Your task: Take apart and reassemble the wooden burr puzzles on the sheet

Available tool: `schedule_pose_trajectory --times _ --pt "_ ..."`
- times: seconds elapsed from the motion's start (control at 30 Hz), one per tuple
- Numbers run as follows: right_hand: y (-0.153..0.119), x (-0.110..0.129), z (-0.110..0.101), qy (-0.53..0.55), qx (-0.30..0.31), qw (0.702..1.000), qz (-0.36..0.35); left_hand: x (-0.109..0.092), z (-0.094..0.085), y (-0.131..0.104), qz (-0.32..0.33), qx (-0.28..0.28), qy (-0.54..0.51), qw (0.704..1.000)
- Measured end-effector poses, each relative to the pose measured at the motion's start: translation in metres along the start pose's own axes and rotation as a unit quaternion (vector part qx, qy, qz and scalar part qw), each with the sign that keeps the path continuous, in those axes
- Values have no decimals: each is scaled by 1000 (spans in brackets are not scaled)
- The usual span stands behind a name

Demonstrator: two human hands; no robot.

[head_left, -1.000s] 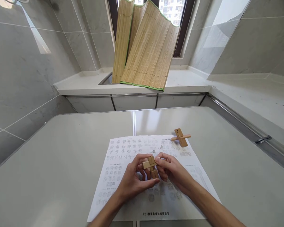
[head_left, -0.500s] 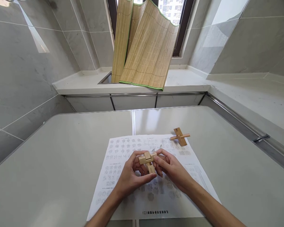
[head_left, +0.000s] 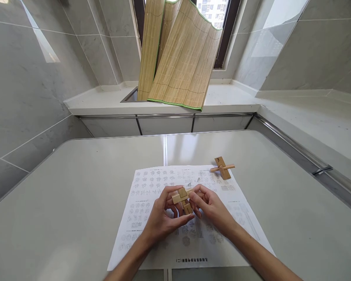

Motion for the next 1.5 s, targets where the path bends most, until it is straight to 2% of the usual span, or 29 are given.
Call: schedule_pose_trajectory --times 0.3,0.43,0.57,0.7,0.87,0.93,1.17,1.33,1.5 --pt "2 -2 1 -14 -16 1000 1 3 -2 3 -10 -6 4 1000" --pt "5 -5 -6 -22 -48 998 -14 6 -13 5 -41 -58 -28 997" --pt "3 -2 -17 -158 -121 979 -48 7 -28 6 -76 -136 -54 986" --pt "0 0 -7 -342 -98 926 -128 5 -34 6 -75 -168 -66 981" --pt "-4 -2 14 -512 -86 825 -225 5 -32 5 -68 -162 -55 983" --pt "-4 -3 16 -541 -93 801 -240 4 -30 5 -64 -154 -36 985" --pt "-3 -1 4 -535 -118 804 -232 -6 -25 4 -20 -114 66 991" --pt "-7 7 3 -514 -135 800 -277 -10 -23 3 30 -87 141 986" --pt "-13 18 1 -497 -159 791 -320 -9 -23 2 46 -76 160 983"
Point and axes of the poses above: each hand's wrist, its own y-axis towards the middle knuckle, its own z-axis out of the palm, x = y × z, the point moved 6 cm from there along y, towards the middle knuckle, and after that the axes turned 12 degrees about -y, right-handed, at the moved point
